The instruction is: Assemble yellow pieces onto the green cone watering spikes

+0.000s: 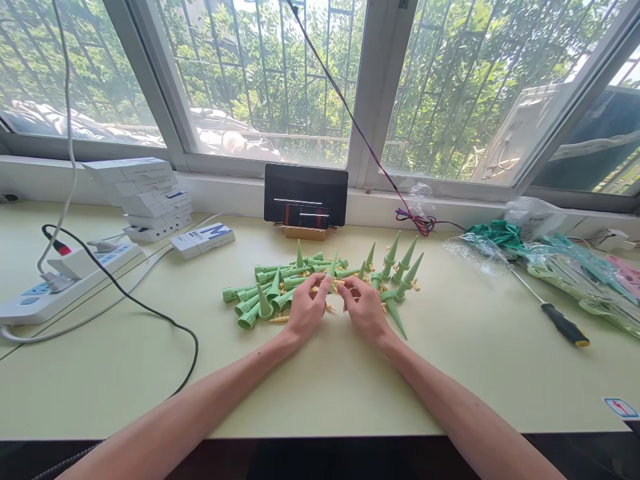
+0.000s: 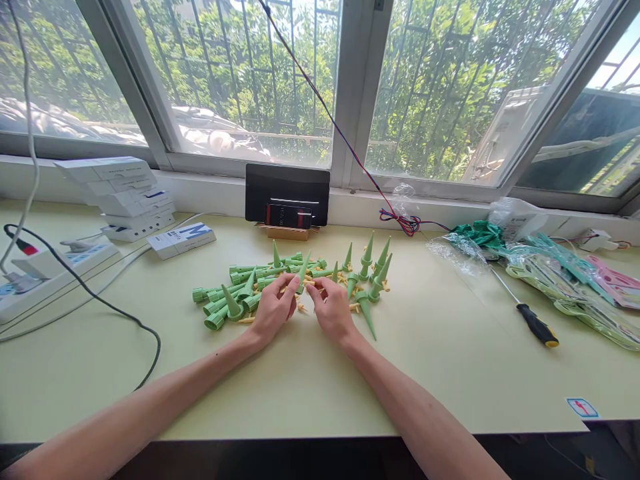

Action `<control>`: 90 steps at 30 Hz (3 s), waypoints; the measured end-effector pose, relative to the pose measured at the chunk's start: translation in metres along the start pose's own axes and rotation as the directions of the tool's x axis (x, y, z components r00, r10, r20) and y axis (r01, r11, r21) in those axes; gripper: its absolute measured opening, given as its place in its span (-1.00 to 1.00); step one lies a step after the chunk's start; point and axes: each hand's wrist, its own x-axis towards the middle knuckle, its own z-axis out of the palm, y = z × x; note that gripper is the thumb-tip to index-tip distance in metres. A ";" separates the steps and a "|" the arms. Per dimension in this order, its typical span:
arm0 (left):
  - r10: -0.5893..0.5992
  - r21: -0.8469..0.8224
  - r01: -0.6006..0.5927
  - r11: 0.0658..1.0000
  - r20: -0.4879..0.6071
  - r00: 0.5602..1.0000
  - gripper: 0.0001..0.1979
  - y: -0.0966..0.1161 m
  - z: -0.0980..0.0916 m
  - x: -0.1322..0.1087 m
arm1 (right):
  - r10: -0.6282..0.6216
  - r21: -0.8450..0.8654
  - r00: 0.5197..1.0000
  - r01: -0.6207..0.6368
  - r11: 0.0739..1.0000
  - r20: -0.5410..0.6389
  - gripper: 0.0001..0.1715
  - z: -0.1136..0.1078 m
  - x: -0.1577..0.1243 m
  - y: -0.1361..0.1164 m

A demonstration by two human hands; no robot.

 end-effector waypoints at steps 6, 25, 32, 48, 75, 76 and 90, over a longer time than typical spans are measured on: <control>-0.006 -0.005 0.006 1.000 0.015 1.000 -0.66 0.001 0.000 -0.001 | -0.009 0.002 1.000 0.009 1.000 0.010 -0.63 0.000 0.000 0.002; 0.009 -0.030 -0.008 1.000 0.030 0.999 -0.67 -0.006 0.000 0.001 | 0.042 0.016 0.999 -0.042 0.999 0.035 -0.56 -0.001 0.000 0.002; -0.007 -0.060 0.009 0.998 0.035 0.999 -0.63 -0.007 0.001 0.002 | 0.123 0.219 0.988 -0.141 0.966 0.092 -0.56 -0.001 0.002 0.004; -0.070 -0.057 0.074 0.996 0.080 0.994 -0.46 -0.008 -0.001 0.002 | 0.307 0.520 0.922 -0.386 0.762 0.235 -0.45 -0.002 0.007 0.005; -0.023 -0.038 0.027 0.999 0.088 0.996 -0.60 -0.005 -0.001 0.001 | 0.036 0.076 0.999 -0.037 0.996 0.012 -0.54 -0.001 0.000 0.002; -0.023 -0.045 0.028 0.999 0.091 0.996 -0.60 -0.004 0.000 0.001 | 0.031 0.068 0.999 -0.032 0.997 0.010 -0.53 -0.001 0.000 0.003; -0.029 -0.086 0.037 0.996 0.089 0.996 -0.52 -0.009 0.000 0.003 | 0.098 0.213 0.995 -0.099 0.972 0.016 -0.42 -0.001 0.001 0.005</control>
